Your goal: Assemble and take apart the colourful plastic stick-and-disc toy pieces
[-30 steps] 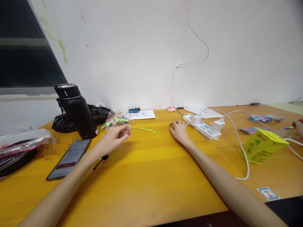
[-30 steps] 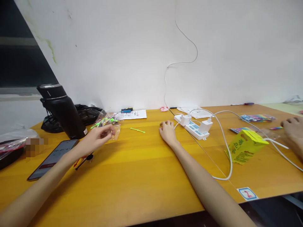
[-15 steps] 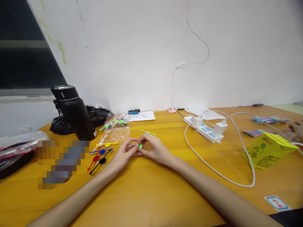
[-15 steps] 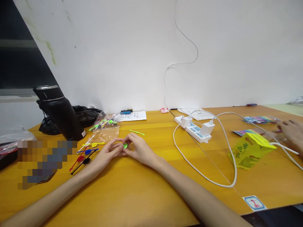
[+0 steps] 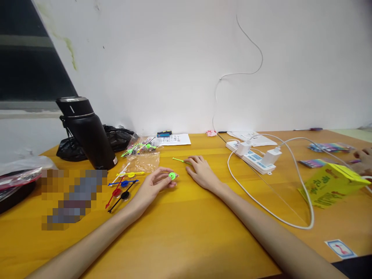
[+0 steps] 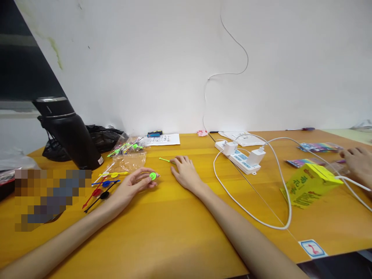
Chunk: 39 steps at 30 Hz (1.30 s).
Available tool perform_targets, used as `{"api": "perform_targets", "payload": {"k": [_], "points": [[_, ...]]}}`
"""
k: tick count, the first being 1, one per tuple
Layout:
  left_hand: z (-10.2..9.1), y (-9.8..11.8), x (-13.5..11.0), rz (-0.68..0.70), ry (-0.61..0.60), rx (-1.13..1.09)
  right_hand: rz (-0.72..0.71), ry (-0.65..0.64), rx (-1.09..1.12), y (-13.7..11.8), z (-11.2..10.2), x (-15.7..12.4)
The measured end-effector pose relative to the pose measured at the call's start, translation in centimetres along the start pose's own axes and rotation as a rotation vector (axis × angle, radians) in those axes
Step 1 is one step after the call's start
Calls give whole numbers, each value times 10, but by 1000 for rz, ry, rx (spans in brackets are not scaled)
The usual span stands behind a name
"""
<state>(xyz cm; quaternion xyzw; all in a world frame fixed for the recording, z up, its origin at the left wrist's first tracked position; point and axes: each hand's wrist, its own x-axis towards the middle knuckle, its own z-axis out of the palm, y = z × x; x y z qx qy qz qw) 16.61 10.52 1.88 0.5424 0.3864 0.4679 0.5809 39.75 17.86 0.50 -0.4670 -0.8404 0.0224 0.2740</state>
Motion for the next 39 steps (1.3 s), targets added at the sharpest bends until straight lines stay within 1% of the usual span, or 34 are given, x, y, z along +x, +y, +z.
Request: {"api": "perform_targets", "payload": {"k": [5, 8, 10, 14, 16, 18, 20, 22, 25, 30, 35, 39], "points": [[1, 2, -1, -16, -8, -21, 1, 66, 25, -3, -4, 2], [2, 4, -1, -17, 13, -15, 11, 76, 129, -3, -4, 5], [2, 5, -2, -24, 33, -15, 72, 72, 319, -3, -3, 7], [2, 5, -2, -36, 50, -29, 261, 34, 885, -5, 0, 11], [1, 4, -1, -39, 64, -43, 330, 42, 1101, -7, 0, 12], [-1, 2, 0, -49, 78, -72, 409, 43, 1271, -9, -3, 12], [-2, 1, 0, -58, 78, -105, 484, 0, 1410, -12, -7, 12], [-3, -1, 1, -63, 63, -117, 527, -59, 1504, -15, -10, 11], [-3, -2, 1, -57, 55, -99, 538, -110, 1567, -21, -14, 9], [-2, 0, -1, -38, 60, -66, 481, -177, 1532, -29, -14, 7], [0, 3, -1, -12, 63, -37, 308, -278, 1352, -35, -12, 4], [3, 6, -2, 35, 120, 4, 203, -286, 1191, -40, -7, 1]]}}
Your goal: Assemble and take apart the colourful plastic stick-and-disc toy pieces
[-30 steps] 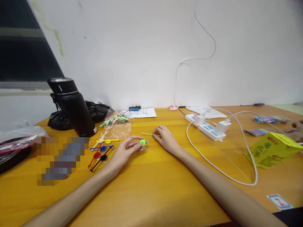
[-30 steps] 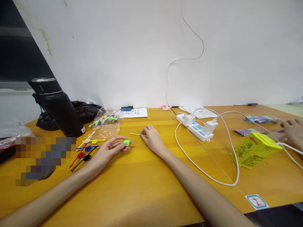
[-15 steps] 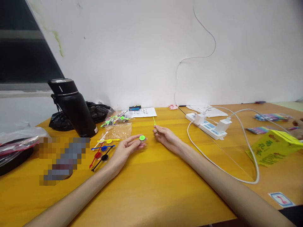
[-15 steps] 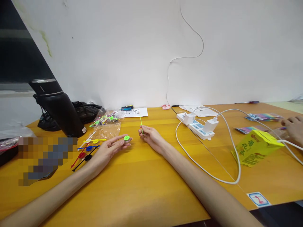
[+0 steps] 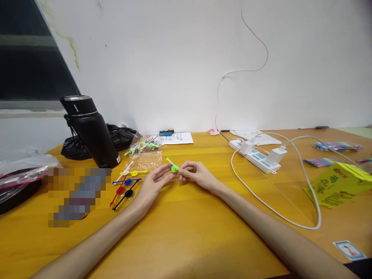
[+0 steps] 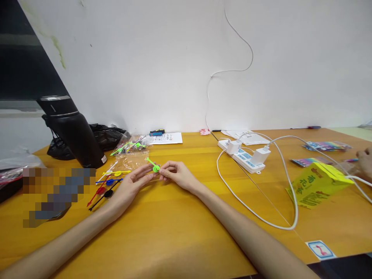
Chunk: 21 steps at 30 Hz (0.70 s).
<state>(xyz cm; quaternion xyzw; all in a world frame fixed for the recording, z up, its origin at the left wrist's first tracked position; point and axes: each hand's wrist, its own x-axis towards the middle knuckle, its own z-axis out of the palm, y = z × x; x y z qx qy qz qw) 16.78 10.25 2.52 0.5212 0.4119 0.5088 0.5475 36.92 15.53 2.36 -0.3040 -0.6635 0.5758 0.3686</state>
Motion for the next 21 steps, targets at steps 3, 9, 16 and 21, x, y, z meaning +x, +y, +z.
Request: {"api": "perform_targets", "payload": {"k": [3, 9, 16, 21], "points": [[1, 2, -2, 5, -7, 10, -100, 22, -181, -1, 5, -3], [0, 4, -4, 69, 4, 64, -398, 95, -713, -10, 11, -9], [-5, 3, 0, 138, -16, 111, -532, 94, -813, -11, 9, -10], [-8, 1, 1, 228, -70, 186, -529, 79, -853, -10, 9, -10]]}}
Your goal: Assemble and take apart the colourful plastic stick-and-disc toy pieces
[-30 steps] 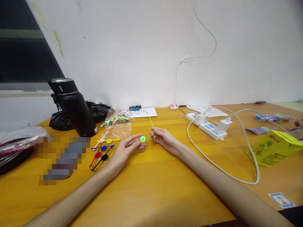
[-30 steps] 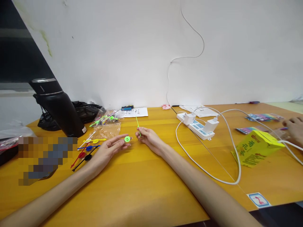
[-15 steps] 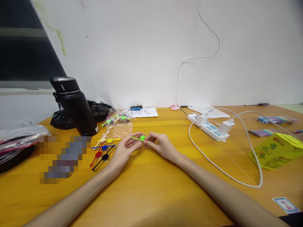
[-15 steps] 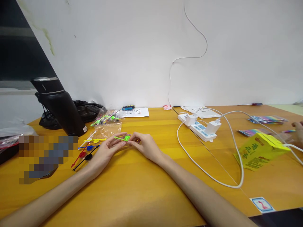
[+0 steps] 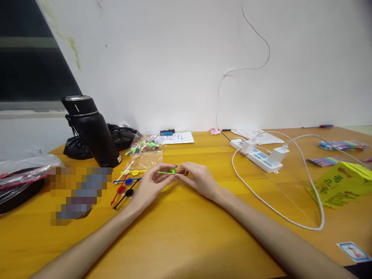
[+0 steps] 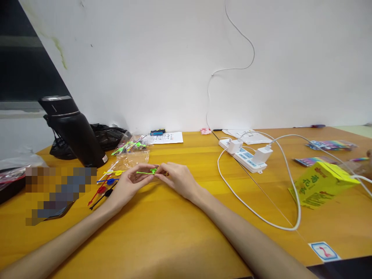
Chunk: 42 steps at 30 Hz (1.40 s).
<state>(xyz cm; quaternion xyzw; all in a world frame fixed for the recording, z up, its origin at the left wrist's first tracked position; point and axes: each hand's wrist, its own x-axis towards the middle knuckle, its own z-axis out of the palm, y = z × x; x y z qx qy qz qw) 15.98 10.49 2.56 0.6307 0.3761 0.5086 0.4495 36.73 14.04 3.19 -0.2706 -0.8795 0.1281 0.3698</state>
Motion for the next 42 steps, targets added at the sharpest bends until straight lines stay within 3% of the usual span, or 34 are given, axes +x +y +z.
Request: {"api": "perform_targets", "payload": {"k": [11, 17, 21, 28, 42], "points": [[-5, 4, 0, 25, -5, 111, 68, 19, 5, -2, 1, -1], [-10, 4, 3, -47, 39, 95, 151, 33, 80, -5, 4, 0], [-11, 2, 4, -91, 27, 99, 217, -41, 157, -8, 6, -1], [-11, 1, 2, -139, -47, 85, 177, -105, 352, -9, 11, -2], [-10, 2, -1, -111, -80, 152, 216, -59, 367, -13, 12, -1]]}}
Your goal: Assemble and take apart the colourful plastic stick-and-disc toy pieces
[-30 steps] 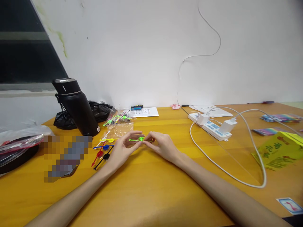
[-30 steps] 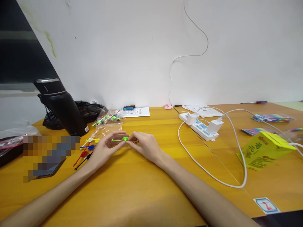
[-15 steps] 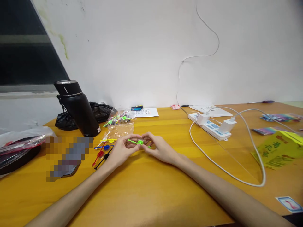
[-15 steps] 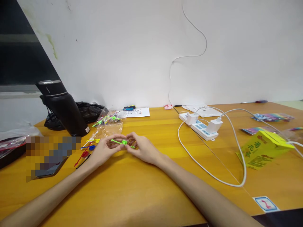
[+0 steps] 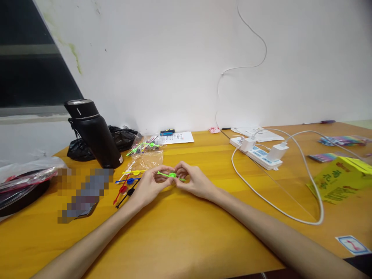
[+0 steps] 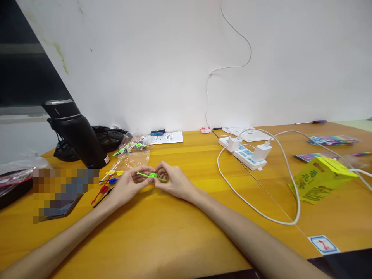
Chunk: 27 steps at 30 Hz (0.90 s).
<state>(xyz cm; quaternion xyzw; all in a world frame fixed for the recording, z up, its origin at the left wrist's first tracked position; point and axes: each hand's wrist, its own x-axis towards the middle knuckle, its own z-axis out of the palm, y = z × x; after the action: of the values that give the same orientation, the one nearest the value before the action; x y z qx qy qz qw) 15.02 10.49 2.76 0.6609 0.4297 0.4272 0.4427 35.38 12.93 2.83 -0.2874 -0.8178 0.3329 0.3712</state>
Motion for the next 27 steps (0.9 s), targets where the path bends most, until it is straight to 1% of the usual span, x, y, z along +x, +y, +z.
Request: {"api": "perform_targets", "payload": {"k": [5, 8, 10, 12, 14, 16, 21, 23, 26, 27], "points": [[0, 1, 3, 12, 53, -43, 26, 11, 16, 0, -4, 1], [-3, -1, 6, 37, 134, -52, 77, 57, 39, 2, -8, 3], [-5, -2, 7, 43, 170, -66, 95, 73, 78, 3, -10, 3], [-5, -2, 7, 26, 166, -99, 99, 75, 154, 4, -11, 4], [-4, -3, 6, 10, 141, -128, 98, 92, 244, 4, -12, 5], [-2, -5, 6, 13, 109, -136, 105, 138, 310, 5, -14, 7], [2, -6, 4, 32, 81, -18, 115, 275, 340, 10, -22, 10], [3, -3, 3, 18, -3, 4, 109, 288, 333, 12, -24, 10], [4, 6, -2, -2, -171, 2, 122, 287, 311, 12, -25, 10], [4, 10, -3, -8, -202, 2, 127, 287, 304, 12, -24, 10]]}}
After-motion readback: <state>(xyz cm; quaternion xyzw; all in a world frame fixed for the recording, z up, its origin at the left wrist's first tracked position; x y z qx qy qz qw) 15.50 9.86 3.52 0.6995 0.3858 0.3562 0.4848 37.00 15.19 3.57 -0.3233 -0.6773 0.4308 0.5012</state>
